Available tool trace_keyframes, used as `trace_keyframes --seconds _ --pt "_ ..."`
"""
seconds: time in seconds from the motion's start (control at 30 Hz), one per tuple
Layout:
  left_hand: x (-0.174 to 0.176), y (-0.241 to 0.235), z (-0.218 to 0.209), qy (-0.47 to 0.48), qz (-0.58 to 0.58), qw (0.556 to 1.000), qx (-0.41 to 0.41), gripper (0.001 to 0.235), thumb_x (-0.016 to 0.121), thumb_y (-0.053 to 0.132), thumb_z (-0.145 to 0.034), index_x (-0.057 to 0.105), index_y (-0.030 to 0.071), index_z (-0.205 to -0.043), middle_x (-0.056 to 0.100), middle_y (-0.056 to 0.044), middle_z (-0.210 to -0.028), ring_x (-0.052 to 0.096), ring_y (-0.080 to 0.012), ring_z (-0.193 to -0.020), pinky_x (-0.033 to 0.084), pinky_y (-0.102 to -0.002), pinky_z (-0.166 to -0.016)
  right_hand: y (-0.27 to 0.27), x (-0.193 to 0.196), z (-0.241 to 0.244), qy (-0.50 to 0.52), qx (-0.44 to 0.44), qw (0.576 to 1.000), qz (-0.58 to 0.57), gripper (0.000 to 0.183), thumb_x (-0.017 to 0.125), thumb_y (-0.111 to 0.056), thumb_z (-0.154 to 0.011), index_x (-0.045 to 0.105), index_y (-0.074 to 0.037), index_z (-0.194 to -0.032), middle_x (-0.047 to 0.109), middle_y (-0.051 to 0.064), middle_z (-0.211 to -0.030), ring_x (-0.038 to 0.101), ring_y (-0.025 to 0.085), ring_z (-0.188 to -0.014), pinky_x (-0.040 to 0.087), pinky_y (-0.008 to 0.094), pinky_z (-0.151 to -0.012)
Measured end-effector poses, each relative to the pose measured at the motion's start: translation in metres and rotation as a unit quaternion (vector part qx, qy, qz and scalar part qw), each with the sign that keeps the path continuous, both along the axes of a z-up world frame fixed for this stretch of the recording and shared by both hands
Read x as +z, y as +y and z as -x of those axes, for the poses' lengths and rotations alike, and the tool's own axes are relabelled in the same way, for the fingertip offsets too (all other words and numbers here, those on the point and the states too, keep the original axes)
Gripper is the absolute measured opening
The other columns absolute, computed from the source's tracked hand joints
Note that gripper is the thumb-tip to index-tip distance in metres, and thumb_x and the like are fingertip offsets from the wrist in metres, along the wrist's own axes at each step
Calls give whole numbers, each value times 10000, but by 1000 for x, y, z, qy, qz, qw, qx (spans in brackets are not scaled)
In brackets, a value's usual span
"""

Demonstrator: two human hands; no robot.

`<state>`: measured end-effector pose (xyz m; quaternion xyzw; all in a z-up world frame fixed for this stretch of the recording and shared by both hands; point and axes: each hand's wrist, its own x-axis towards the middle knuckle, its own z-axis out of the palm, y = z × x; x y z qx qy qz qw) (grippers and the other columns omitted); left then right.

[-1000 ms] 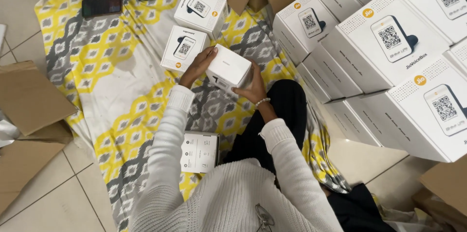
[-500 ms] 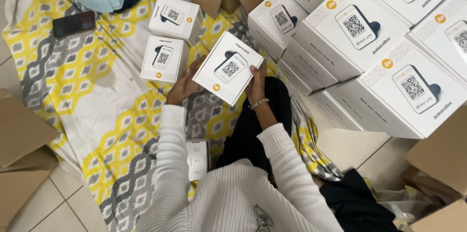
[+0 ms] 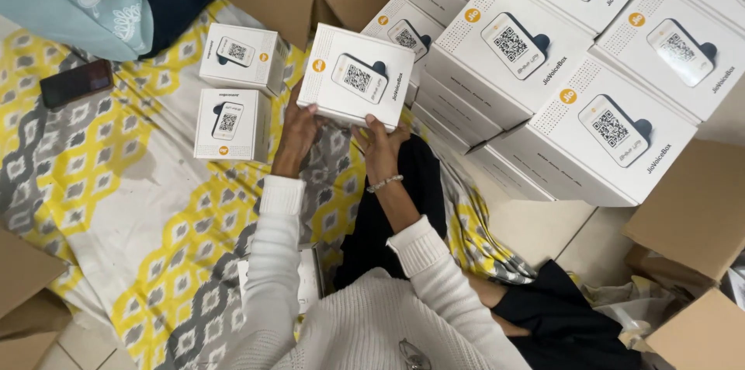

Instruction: The person unboxes voice box devices and packs them with QR code stickers and components into boxes.

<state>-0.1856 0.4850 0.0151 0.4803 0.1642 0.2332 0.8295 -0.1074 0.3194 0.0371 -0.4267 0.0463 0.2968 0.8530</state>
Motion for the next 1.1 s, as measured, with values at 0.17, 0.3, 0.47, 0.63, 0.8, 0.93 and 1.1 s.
trace_keyframes --seconds 0.17,0.3,0.47,0.63,0.8,0.93,1.1 --pt "-72 62 -98 -72 62 994 49 791 701 288 -874 350 34 -1535 508 -168 -1451 515 -319 -1327 487 -495 -1033 23 23 -30 18 -63 997 38 837 750 -136 -864 126 -191 -1420 387 159 -1387 491 284 -1295 494 460 -1078" --pt "-98 76 -165 -63 78 993 58 647 653 264 -953 458 -113 -1441 567 -181 -1406 502 -277 -1316 363 -420 -1150 13 13 -56 18 -89 995 -41 785 665 -84 -892 150 -187 -1475 396 165 -1412 496 269 -1271 456 388 -1093" --pt "-85 51 -208 -60 -41 988 133 652 608 349 -993 422 -80 -1447 545 -191 -1421 486 -290 -1322 343 -391 -1164 -12 -3 -54 -46 -78 992 -87 688 585 -5 -954 253 -95 -1550 383 115 -1461 487 225 -1295 435 346 -1139" --pt "-62 40 -221 -3 -155 969 191 824 520 559 -1037 312 -79 -1516 426 -235 -1533 419 -317 -1422 295 -396 -1204 -11 -8 -71 -35 -91 984 -150 507 570 35 -1020 387 4 -1491 462 114 -1419 503 213 -1307 416 332 -1197" --pt "-37 36 -220 69 -208 963 156 955 367 705 -1019 253 -72 -1563 358 -269 -1620 345 -348 -1514 243 -407 -1243 4 -63 -72 -103 -124 958 -235 288 595 93 -1009 510 -11 -1264 528 93 -1309 542 172 -1155 450 316 -1128" --pt "-51 25 -188 55 -207 969 125 1048 342 756 -994 98 -53 -1615 168 -264 -1694 173 -363 -1575 156 -431 -1268 -11 -110 -48 -69 -30 990 -118 286 599 8 -989 534 -8 -1267 549 83 -1249 568 158 -1124 467 300 -1098" --pt "-33 -21 -49 218 -304 926 -56 1102 212 811 -968 -100 0 -1645 -60 -259 -1728 28 -387 -1596 119 -452 -1266 -36 -142 8 -299 386 851 192 489 704 -203 -1032 478 -39 -1435 522 92 -1415 499 163 -1274 470 329 -1032"
